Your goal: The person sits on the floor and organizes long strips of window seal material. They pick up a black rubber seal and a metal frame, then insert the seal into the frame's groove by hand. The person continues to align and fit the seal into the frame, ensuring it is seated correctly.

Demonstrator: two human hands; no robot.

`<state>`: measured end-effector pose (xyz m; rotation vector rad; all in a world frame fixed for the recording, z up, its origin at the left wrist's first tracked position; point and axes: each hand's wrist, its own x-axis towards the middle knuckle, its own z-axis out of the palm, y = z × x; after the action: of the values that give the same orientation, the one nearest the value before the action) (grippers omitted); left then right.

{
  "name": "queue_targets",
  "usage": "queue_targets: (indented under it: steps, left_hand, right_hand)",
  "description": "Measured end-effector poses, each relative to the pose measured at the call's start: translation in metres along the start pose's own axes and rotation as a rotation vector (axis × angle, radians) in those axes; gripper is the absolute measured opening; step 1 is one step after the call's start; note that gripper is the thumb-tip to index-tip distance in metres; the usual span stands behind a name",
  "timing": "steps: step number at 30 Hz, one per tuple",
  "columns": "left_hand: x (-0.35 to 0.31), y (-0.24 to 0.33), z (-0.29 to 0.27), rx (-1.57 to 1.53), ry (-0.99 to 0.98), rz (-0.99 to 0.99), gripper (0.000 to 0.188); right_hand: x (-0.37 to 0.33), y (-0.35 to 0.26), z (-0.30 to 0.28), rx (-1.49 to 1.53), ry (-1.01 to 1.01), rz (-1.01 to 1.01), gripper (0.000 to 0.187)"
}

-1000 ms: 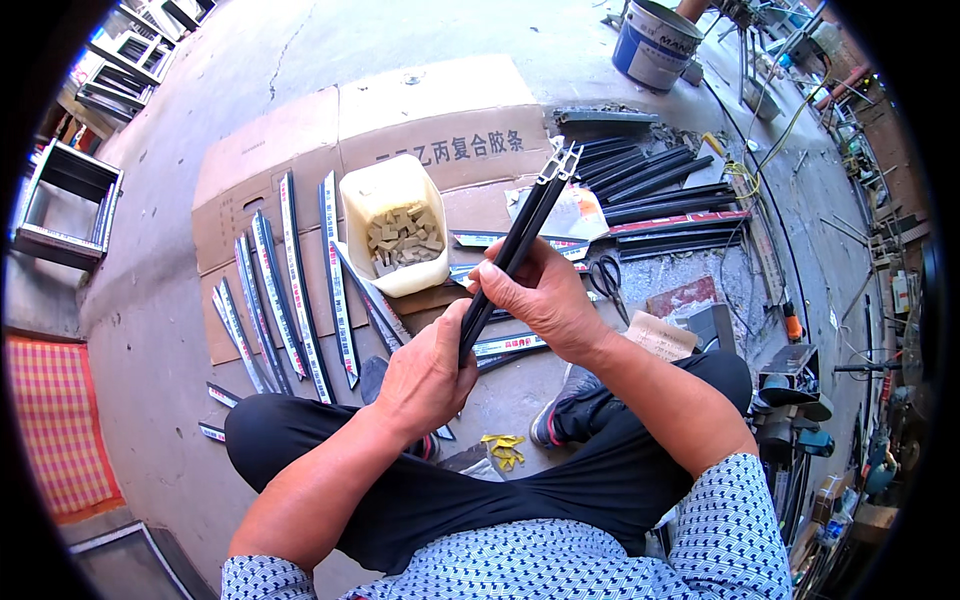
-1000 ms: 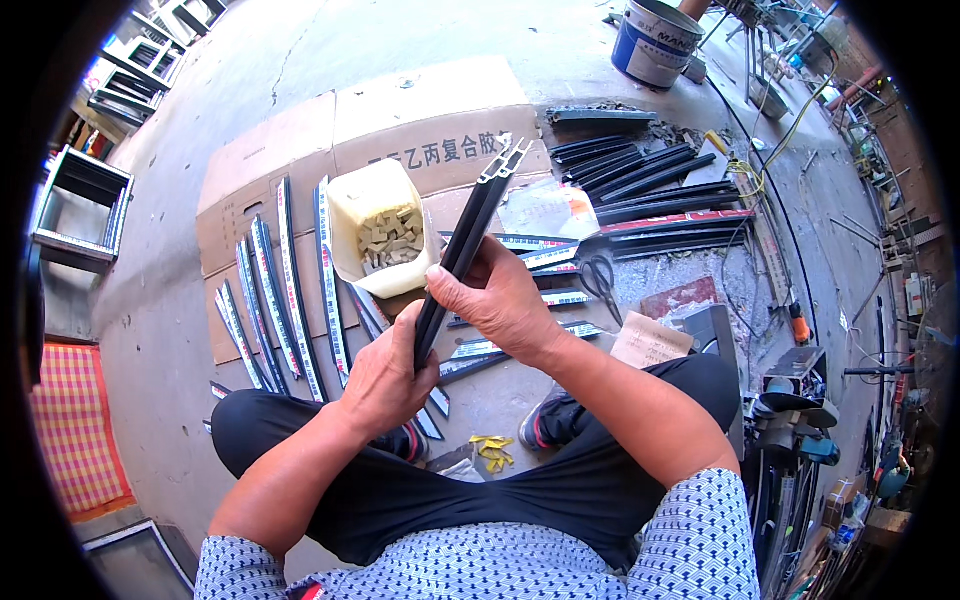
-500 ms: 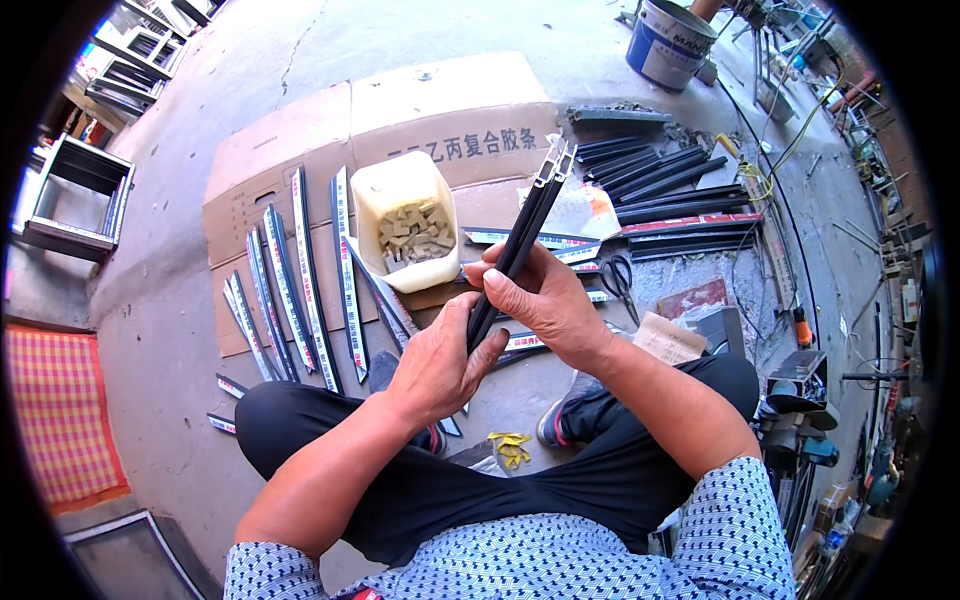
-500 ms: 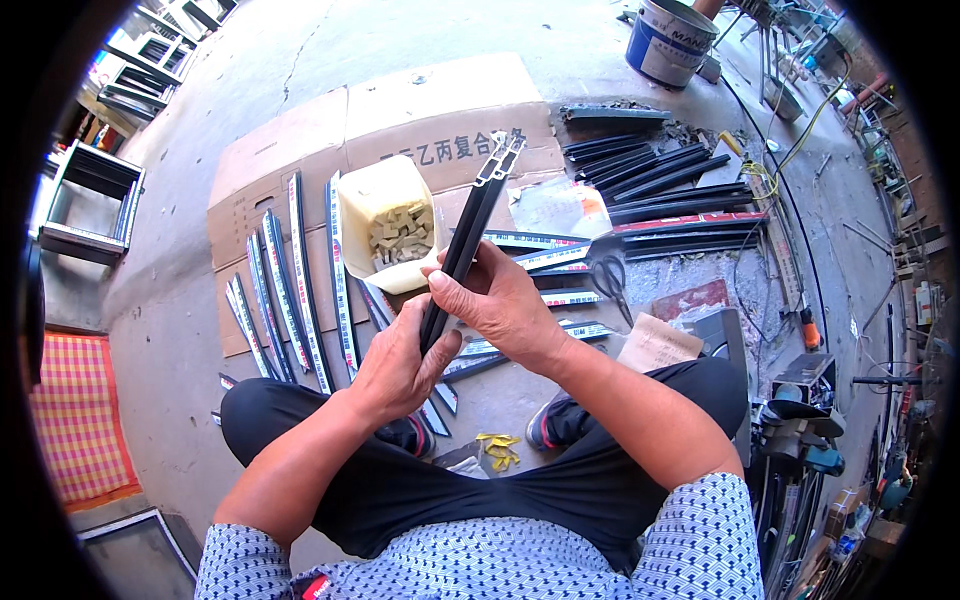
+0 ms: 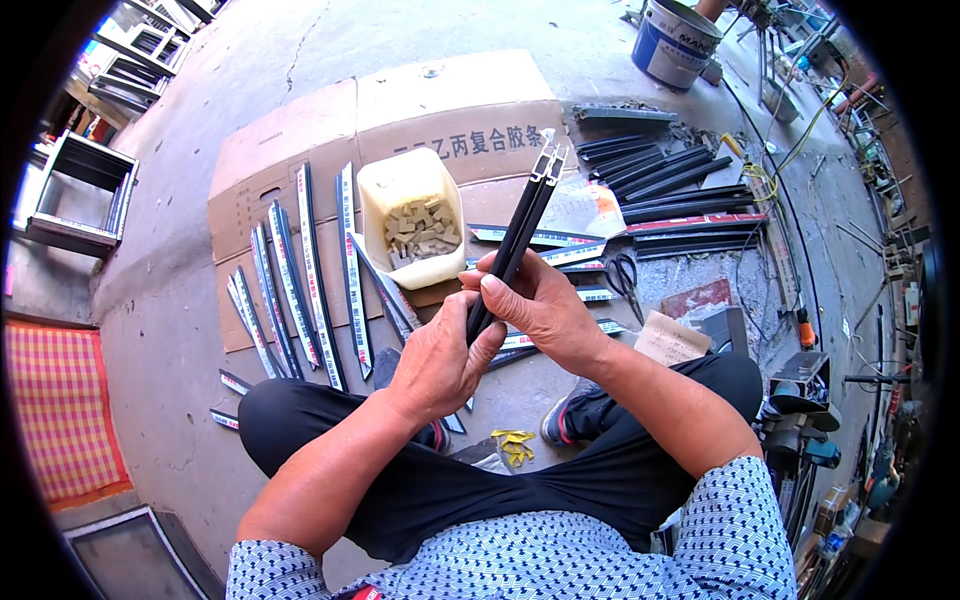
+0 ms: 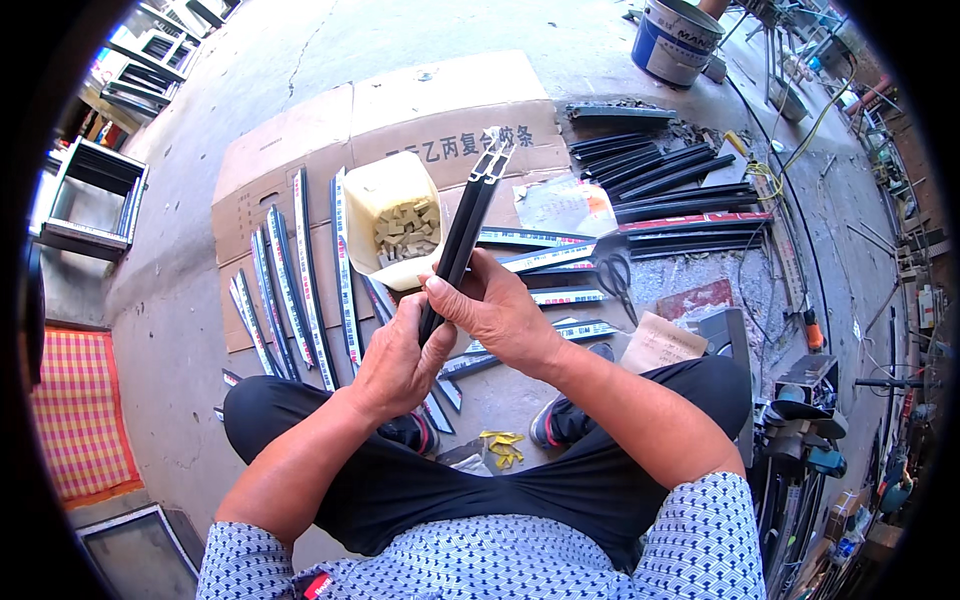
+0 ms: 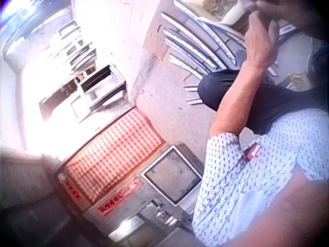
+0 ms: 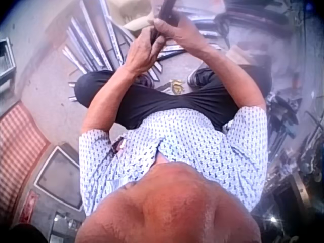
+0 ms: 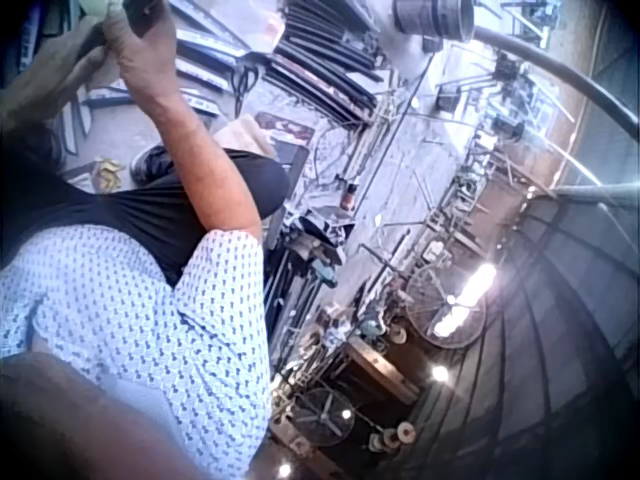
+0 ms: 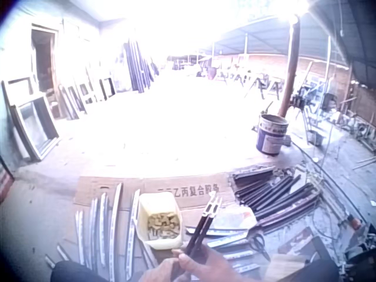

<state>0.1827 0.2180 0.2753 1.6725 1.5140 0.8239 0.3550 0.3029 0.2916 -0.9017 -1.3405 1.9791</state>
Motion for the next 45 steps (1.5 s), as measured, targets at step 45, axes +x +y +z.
queue_targets:
  steps: [45]
  left_hand:
    - [0.031,-0.023,-0.031,-0.741,0.4,-0.19,0.062]
  right_hand:
    - [0.015,0.025,0.022,-0.696,-0.109,0.0,0.025]
